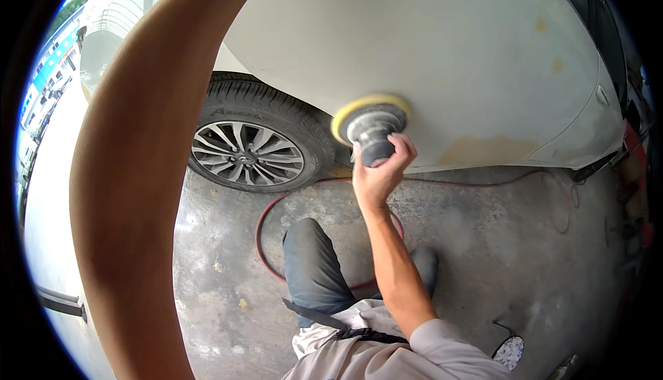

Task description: The person uses a pneumatic orbital sander to smooth the surface of a white car's rear quarter panel. They briefly walk to a shelf to select a new sanding disc, attach it to the sander, and then continue sanding the panel in circular motions.

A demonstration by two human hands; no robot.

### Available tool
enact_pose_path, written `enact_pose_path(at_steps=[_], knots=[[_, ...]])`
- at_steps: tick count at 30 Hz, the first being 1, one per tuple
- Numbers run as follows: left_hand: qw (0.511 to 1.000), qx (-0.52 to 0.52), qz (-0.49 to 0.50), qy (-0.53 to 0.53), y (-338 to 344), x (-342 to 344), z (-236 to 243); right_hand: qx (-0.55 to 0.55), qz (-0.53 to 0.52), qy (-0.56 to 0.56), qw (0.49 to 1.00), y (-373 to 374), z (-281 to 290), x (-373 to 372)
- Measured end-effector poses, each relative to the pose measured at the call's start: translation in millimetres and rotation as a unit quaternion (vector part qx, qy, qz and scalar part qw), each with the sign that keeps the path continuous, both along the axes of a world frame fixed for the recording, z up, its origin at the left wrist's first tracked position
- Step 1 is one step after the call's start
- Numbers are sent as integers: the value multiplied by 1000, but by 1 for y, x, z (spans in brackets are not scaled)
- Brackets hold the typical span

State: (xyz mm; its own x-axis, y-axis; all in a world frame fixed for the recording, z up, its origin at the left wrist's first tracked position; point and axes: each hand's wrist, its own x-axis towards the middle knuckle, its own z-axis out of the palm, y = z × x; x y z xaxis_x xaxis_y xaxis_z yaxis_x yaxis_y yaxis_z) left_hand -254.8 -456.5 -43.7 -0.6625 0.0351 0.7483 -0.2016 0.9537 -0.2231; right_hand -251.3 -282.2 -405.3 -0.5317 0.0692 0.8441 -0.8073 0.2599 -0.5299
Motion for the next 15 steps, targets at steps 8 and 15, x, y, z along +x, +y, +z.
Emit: enact_pose_path(at_steps=[8, 15], knots=[[998, 42, 3, -36, 6, -1, 5, 25, -16, -38, 999, 10, -3, 0], [1000, 19, -14, 7, 5, 10, 0, 12, 40, -55, 998, -27, 49, 24]])
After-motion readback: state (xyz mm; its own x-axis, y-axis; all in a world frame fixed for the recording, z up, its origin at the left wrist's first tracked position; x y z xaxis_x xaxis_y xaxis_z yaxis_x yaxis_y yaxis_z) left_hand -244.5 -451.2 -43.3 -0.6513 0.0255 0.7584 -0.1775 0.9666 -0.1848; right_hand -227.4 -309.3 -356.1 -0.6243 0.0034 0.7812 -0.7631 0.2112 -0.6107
